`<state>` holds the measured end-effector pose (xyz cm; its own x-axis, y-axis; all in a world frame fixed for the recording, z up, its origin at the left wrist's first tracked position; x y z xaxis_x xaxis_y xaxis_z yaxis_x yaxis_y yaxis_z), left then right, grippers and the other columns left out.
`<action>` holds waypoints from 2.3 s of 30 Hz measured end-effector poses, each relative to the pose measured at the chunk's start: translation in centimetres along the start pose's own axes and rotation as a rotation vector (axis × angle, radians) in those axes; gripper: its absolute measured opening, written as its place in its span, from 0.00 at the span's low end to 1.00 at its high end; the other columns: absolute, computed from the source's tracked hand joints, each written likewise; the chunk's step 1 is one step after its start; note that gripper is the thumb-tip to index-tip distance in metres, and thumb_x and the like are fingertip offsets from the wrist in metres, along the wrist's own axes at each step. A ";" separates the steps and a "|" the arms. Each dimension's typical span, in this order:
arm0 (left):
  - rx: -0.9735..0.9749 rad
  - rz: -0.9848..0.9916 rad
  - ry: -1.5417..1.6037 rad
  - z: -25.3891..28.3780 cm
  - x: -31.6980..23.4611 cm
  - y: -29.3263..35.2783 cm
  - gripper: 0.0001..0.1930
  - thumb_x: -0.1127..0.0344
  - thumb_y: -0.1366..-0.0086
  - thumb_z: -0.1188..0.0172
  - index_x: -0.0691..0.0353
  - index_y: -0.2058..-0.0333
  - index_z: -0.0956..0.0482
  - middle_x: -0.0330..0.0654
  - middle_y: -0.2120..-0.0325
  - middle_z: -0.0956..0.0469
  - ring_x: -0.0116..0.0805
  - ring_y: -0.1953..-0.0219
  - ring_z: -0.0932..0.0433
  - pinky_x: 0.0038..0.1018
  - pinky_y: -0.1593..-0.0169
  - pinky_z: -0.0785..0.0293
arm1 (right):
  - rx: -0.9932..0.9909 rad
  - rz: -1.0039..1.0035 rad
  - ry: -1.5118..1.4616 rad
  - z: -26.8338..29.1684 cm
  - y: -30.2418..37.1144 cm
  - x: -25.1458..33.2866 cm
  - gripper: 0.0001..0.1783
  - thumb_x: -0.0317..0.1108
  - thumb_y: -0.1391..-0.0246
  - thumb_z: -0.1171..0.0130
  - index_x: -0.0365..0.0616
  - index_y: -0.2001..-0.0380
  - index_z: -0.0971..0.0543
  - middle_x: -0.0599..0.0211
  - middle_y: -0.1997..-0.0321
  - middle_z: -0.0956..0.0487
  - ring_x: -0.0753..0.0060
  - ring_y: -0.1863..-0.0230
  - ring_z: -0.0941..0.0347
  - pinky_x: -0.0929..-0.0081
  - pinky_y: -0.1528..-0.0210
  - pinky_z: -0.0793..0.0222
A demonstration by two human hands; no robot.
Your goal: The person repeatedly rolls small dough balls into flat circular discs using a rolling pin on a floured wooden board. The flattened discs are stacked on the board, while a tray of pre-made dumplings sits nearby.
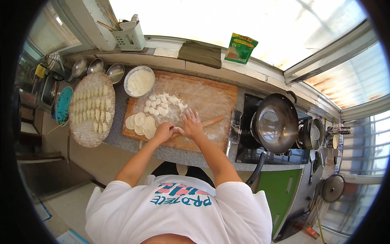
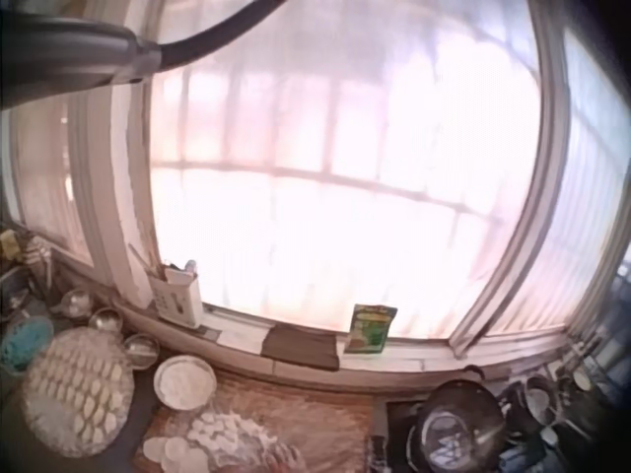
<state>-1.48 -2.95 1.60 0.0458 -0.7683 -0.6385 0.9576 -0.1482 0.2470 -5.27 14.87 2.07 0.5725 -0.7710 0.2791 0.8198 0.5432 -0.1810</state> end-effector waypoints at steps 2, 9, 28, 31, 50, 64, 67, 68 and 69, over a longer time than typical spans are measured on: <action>0.051 -0.035 0.019 -0.1 0.0 -0.1 0.05 0.68 0.43 0.35 0.59 0.68 0.14 0.48 0.67 0.19 0.51 0.60 0.21 0.44 0.55 0.25 | 0.014 0.066 -0.034 0.3 2.8 0.2 0.38 0.66 0.49 0.39 0.40 0.52 0.23 0.48 0.33 0.31 0.46 0.30 0.38 0.44 0.28 0.49; 0.112 -0.309 -0.090 -1.8 -0.5 -0.1 0.06 0.68 0.43 0.36 0.58 0.67 0.14 0.48 0.61 0.18 0.50 0.51 0.23 0.43 0.50 0.25 | 0.114 0.041 -0.029 0.7 8.6 0.3 0.37 0.63 0.50 0.36 0.40 0.52 0.23 0.49 0.36 0.29 0.46 0.32 0.36 0.43 0.28 0.48; 0.072 -0.360 0.030 -3.1 -0.7 -0.8 0.08 0.70 0.43 0.39 0.59 0.65 0.13 0.50 0.64 0.17 0.53 0.57 0.20 0.42 0.53 0.24 | 0.060 0.044 -0.029 0.8 8.7 -0.4 0.40 0.69 0.50 0.40 0.41 0.53 0.23 0.48 0.35 0.30 0.45 0.32 0.37 0.42 0.29 0.49; 0.033 -0.150 0.083 -1.0 -1.6 0.0 0.09 0.68 0.41 0.39 0.58 0.63 0.13 0.50 0.61 0.16 0.53 0.56 0.20 0.43 0.51 0.24 | 0.026 -0.033 -0.005 0.9 4.9 -0.3 0.41 0.68 0.50 0.40 0.39 0.52 0.25 0.46 0.35 0.31 0.43 0.32 0.38 0.43 0.29 0.48; -0.017 -0.215 0.019 -1.2 -1.0 -0.8 0.06 0.72 0.47 0.36 0.59 0.69 0.14 0.49 0.67 0.18 0.51 0.57 0.21 0.43 0.54 0.24 | 0.056 0.018 0.001 1.0 4.5 -0.3 0.39 0.66 0.52 0.37 0.41 0.53 0.24 0.50 0.34 0.31 0.46 0.33 0.37 0.43 0.27 0.50; 0.009 -0.280 -0.102 -2.0 -0.1 -1.1 0.06 0.70 0.45 0.36 0.56 0.68 0.13 0.47 0.64 0.21 0.50 0.55 0.22 0.41 0.49 0.26 | 0.136 0.140 -0.018 0.1 8.9 -1.0 0.34 0.61 0.49 0.36 0.40 0.53 0.22 0.51 0.34 0.32 0.45 0.30 0.40 0.42 0.27 0.50; -0.020 -0.206 -0.052 -1.0 -0.2 -0.8 0.06 0.69 0.45 0.35 0.58 0.68 0.13 0.47 0.65 0.20 0.49 0.56 0.22 0.40 0.50 0.25 | 0.054 0.019 -0.020 1.1 6.7 0.4 0.34 0.61 0.48 0.36 0.40 0.53 0.23 0.50 0.34 0.32 0.44 0.31 0.39 0.42 0.28 0.49; -0.022 -0.188 -0.027 -0.4 -0.7 -0.7 0.06 0.68 0.44 0.35 0.58 0.68 0.13 0.47 0.65 0.19 0.49 0.57 0.21 0.41 0.51 0.25 | 0.022 -0.020 -0.017 0.9 5.2 0.2 0.34 0.60 0.48 0.37 0.40 0.53 0.23 0.49 0.34 0.32 0.44 0.31 0.39 0.42 0.28 0.49; -0.019 -0.126 -0.015 -0.1 -0.6 -0.7 0.06 0.67 0.43 0.34 0.59 0.68 0.13 0.48 0.66 0.19 0.49 0.58 0.20 0.41 0.53 0.24 | -0.014 -0.048 -0.021 0.8 3.5 0.2 0.34 0.60 0.48 0.37 0.40 0.52 0.23 0.49 0.34 0.32 0.44 0.31 0.39 0.42 0.28 0.49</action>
<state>-2.11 -2.32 1.78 -0.0799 -0.7536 -0.6524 0.9608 -0.2327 0.1511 -2.30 16.85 2.24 0.5322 -0.7889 0.3072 0.8465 0.5010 -0.1801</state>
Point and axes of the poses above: each hand's wrist, its own y-axis away from the middle knuckle, its own z-axis out of the back of the hand, x = y × z, the point moved 2 cm from there along -y, towards the middle knuckle
